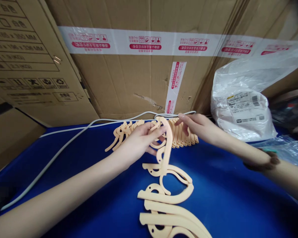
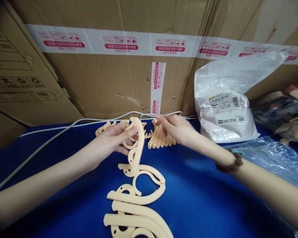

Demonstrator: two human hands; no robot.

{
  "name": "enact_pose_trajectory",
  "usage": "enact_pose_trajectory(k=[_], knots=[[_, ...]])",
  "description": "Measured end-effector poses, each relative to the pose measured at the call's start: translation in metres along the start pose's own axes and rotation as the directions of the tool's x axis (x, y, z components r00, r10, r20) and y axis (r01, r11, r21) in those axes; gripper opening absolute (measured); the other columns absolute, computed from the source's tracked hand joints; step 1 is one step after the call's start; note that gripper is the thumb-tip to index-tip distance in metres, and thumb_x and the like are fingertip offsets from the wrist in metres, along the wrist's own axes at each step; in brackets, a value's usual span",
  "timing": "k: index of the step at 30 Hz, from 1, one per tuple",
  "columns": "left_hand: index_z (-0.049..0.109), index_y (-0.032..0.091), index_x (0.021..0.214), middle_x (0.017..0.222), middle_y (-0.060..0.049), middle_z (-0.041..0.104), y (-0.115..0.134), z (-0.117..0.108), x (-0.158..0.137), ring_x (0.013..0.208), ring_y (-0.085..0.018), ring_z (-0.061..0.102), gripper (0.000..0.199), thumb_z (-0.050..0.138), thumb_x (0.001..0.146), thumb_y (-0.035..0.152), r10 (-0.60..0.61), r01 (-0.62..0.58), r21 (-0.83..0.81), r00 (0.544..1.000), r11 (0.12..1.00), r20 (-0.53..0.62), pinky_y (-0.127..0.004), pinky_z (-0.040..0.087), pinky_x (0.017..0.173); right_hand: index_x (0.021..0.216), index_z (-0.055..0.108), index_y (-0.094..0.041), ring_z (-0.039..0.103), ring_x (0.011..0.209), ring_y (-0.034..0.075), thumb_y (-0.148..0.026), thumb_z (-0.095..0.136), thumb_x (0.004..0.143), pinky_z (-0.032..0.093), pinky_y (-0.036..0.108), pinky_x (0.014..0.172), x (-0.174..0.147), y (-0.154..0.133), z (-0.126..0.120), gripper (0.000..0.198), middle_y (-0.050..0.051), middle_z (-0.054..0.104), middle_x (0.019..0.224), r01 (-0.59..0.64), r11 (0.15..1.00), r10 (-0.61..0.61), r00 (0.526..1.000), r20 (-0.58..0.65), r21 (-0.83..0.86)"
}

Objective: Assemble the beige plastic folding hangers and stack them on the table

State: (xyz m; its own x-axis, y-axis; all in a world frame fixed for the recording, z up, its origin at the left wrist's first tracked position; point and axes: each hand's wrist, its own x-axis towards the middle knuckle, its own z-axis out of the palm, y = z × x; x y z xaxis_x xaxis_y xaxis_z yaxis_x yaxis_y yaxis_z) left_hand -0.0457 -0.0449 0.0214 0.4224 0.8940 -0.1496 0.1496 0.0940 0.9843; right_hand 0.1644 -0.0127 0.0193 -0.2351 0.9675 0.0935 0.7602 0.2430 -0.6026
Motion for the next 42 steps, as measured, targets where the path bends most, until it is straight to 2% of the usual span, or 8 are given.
enact_pose_trajectory(k=[2, 6, 12, 17, 25, 33, 38, 42], knots=[[0.049, 0.017, 0.094, 0.082, -0.003, 0.061, 0.006, 0.000, 0.002, 0.064, -0.014, 0.064, 0.024, 0.047, 0.092, 0.041, 0.003, -0.003, -0.042, 1.000, 0.999, -0.003, -0.028, 0.055, 0.059, 0.079, 0.065, -0.018, 0.043, 0.040, 0.010, -0.063, 0.026, 0.093, 0.031, 0.025, 0.040, -0.012, -0.017, 0.003, 0.061, 0.001, 0.060, 0.058, 0.018, 0.936, -0.082, 0.983, 0.167, 0.353], [0.050, 0.017, 0.081, 0.073, -0.001, 0.062, 0.022, -0.005, 0.001, 0.061, -0.012, 0.063, 0.024, 0.040, 0.095, 0.033, 0.174, -0.171, 0.086, 0.984, 0.982, -0.025, -0.024, 0.050, 0.060, 0.077, 0.064, -0.020, 0.046, 0.050, 0.010, -0.053, 0.055, 0.086, 0.032, 0.023, 0.044, -0.025, -0.031, -0.005, 0.035, -0.001, 0.059, 0.064, 0.106, 0.888, -0.167, 0.981, 0.099, 0.447], [0.047, 0.017, 0.060, 0.055, 0.003, 0.045, 0.036, -0.018, -0.009, 0.052, -0.010, 0.042, 0.039, 0.038, 0.093, 0.035, 0.384, -0.323, 0.528, 0.923, 0.786, -0.007, -0.022, 0.033, 0.053, 0.091, 0.065, -0.024, 0.045, 0.052, 0.013, -0.045, 0.053, 0.089, 0.029, 0.027, 0.050, -0.025, -0.029, -0.027, 0.025, 0.001, 0.059, 0.065, 0.317, 0.936, -0.345, 0.915, -0.209, -0.157], [0.054, 0.019, 0.085, 0.068, 0.001, 0.055, 0.016, -0.010, -0.007, 0.060, -0.013, 0.048, 0.033, 0.029, 0.099, 0.036, 0.468, -0.358, 0.724, 0.882, 0.590, 0.054, -0.025, 0.032, 0.059, 0.083, 0.058, -0.022, 0.047, 0.055, 0.017, -0.024, 0.050, 0.085, 0.024, 0.030, 0.052, -0.022, -0.026, -0.013, 0.008, 0.006, 0.060, 0.069, 0.334, 0.868, -0.392, 0.915, -0.094, -0.367], [0.049, 0.019, 0.076, 0.068, 0.000, 0.051, -0.009, -0.019, 0.034, 0.065, -0.015, 0.049, 0.038, 0.024, 0.099, 0.036, 0.453, -0.249, 0.783, 0.890, 0.570, -0.046, -0.027, 0.033, 0.063, 0.082, 0.057, -0.022, 0.043, 0.053, 0.013, -0.038, 0.037, 0.096, 0.036, 0.027, 0.055, -0.009, -0.006, -0.010, 0.029, -0.002, 0.048, 0.058, 0.185, 0.955, -0.200, 0.979, 0.040, 0.230], [0.056, 0.018, 0.072, 0.061, -0.003, 0.054, -0.015, -0.028, 0.055, 0.062, -0.021, 0.052, 0.038, 0.048, 0.088, 0.052, 0.402, -0.028, 0.891, 0.899, 0.453, -0.176, -0.030, 0.029, 0.060, 0.093, 0.057, -0.022, 0.042, 0.046, 0.010, -0.035, 0.046, 0.091, 0.029, 0.023, 0.040, -0.015, -0.014, -0.015, 0.017, -0.003, 0.053, 0.057, 0.054, 0.780, -0.023, 0.998, -0.058, 0.623], [0.061, 0.017, 0.079, 0.077, -0.005, 0.066, -0.002, -0.015, 0.028, 0.074, -0.018, 0.059, 0.052, 0.032, 0.093, 0.058, 0.211, -0.157, 0.443, 0.975, 0.883, -0.076, -0.027, 0.041, 0.063, 0.090, 0.052, -0.023, 0.055, 0.053, 0.011, -0.025, 0.055, 0.084, 0.043, 0.023, 0.047, -0.016, -0.004, -0.018, 0.007, 0.001, 0.070, 0.075, 0.212, 0.605, 0.097, 0.937, -0.335, 0.768], [0.060, 0.014, 0.080, 0.080, -0.004, 0.067, -0.002, 0.002, 0.002, 0.073, -0.013, 0.063, 0.024, 0.058, 0.087, 0.037, -0.062, 0.074, -0.104, 0.991, 0.992, 0.121, -0.023, 0.050, 0.065, 0.083, 0.054, -0.022, 0.066, 0.078, 0.017, -0.024, 0.064, 0.080, 0.052, 0.029, 0.067, -0.017, 0.008, -0.026, 0.011, 0.004, 0.072, 0.091, 0.305, 0.823, -0.083, 0.899, -0.430, 0.479]])
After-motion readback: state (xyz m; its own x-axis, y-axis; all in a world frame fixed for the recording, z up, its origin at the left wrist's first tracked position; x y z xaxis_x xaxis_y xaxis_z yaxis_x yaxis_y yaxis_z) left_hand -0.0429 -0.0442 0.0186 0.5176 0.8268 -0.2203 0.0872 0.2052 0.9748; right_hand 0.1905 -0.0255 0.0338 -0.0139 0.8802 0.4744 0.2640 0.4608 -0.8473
